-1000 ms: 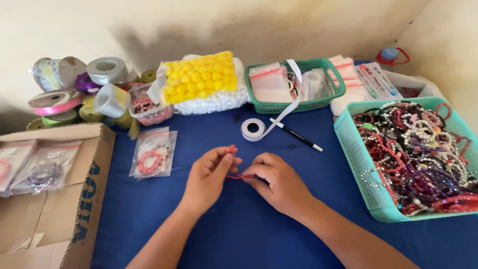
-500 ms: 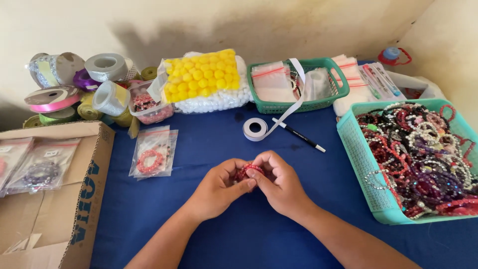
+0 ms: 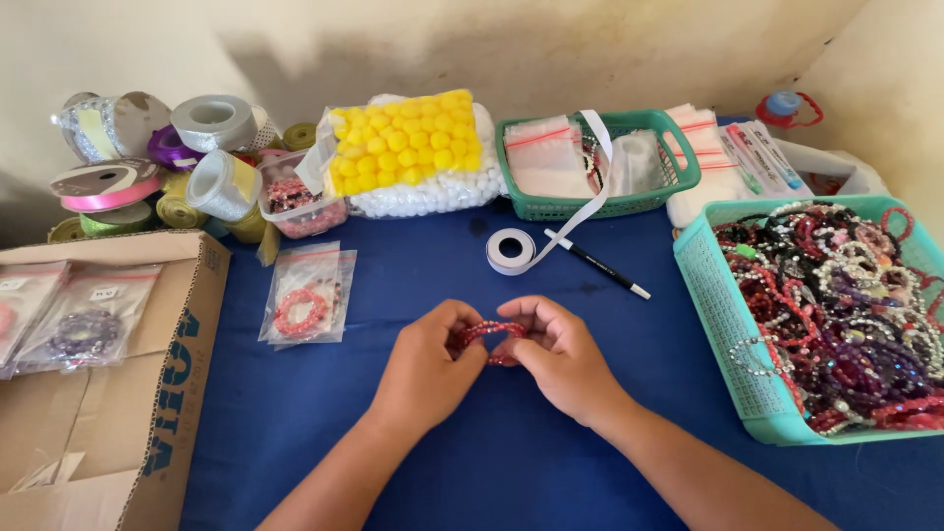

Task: The person selects beaded bracelets from a basket and places them individually into small plastic bags.

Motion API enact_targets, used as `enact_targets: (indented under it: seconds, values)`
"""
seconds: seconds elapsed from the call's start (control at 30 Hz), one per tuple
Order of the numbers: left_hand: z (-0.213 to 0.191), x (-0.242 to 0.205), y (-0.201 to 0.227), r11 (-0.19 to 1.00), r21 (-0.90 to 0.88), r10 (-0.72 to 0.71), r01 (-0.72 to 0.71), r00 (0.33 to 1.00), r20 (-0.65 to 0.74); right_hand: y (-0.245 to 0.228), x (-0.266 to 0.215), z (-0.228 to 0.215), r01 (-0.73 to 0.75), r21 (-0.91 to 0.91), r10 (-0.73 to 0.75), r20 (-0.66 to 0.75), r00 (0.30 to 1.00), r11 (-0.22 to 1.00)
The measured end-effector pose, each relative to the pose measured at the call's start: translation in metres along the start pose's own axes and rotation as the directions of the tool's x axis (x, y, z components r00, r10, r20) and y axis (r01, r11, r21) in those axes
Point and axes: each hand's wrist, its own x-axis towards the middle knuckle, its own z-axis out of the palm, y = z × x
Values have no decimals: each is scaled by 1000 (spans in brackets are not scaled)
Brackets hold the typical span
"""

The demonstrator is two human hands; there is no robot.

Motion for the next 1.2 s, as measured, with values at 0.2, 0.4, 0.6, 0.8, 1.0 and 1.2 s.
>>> enact_targets:
  seconds: [0.2,0.4,0.6,0.8,1.0,1.2]
  values:
    - [7,0,-17,822,474,388,-316,920,-60,-45,-14,27,175,-684,-287,-53,956,708]
    - [2,31,17,937,226,302,-265,941,-151,-70,31,4,424,-837,-661,103,744,346]
    - [20,128,38,808,437,532,-395,808,-253,-83,159,-68,140,-988,-733,53,678,58]
    - [35,228,34,571,699,676,-431,729,-103,-78,192,-97,221,-975,-748,135,650,16]
    - [37,257,36,631,757,384,-168,916,-116,-86,180,-84,237,-971,-792,119,598,33]
    - [26,233,47,605,715,646,-352,741,-182,-95,170,-75,250,-968,-838,140,527,-5]
